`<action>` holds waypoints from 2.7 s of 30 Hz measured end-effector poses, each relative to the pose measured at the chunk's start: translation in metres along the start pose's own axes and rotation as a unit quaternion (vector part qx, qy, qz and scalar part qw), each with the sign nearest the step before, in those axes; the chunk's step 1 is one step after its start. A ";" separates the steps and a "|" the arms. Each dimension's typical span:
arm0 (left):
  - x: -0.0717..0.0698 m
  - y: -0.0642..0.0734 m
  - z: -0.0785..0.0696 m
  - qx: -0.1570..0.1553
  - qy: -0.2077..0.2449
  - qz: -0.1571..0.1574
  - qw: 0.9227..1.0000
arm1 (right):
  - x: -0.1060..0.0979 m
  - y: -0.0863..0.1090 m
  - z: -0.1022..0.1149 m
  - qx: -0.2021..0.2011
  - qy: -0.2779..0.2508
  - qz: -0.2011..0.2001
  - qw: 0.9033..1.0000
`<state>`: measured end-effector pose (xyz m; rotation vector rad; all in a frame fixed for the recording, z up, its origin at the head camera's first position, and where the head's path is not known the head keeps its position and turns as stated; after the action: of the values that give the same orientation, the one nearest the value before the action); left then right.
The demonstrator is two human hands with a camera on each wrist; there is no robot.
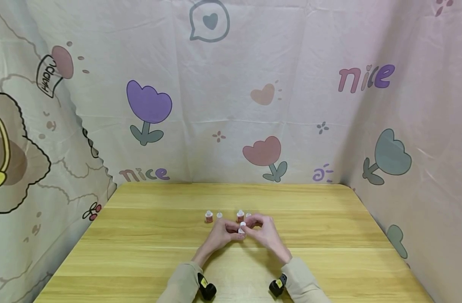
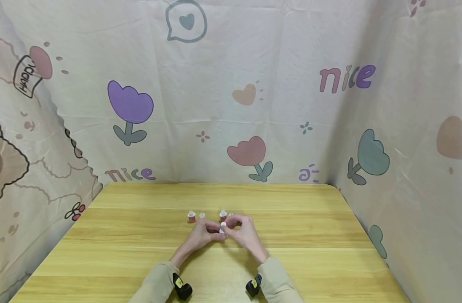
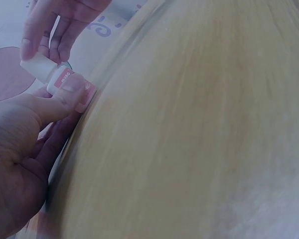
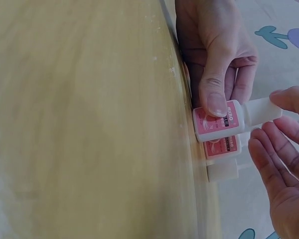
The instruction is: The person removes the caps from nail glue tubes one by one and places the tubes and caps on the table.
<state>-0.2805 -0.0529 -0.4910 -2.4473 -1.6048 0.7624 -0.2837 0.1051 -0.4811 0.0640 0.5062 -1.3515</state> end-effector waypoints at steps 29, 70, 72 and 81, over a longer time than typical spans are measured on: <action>0.000 -0.001 0.001 0.005 -0.010 0.000 1.000 | 0.000 0.007 0.026 -0.007 -0.006 0.024 1.000; 0.003 -0.004 0.033 0.014 -0.020 0.009 1.000 | 0.003 -0.001 0.002 0.001 -0.012 -0.002 1.000; 0.003 -0.004 0.033 0.013 -0.019 0.007 1.000 | 0.003 -0.002 0.001 0.009 0.002 -0.010 1.000; 0.003 -0.003 0.032 -0.001 -0.035 -0.004 0.999 | 0.003 -0.001 0.006 -0.037 0.011 -0.014 0.999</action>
<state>-0.2972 -0.0542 -0.5189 -2.4406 -1.6376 0.8558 -0.2825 0.1003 -0.4764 0.0110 0.5778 -1.3594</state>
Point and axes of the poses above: each hand's wrist, its own y-axis away from the middle knuckle, its own x-axis out of the palm, z = x × y, the point moved 5 cm from there along -y, towards the middle knuckle, and after that the axes turned 9 degrees about x, right-handed, at the moved point
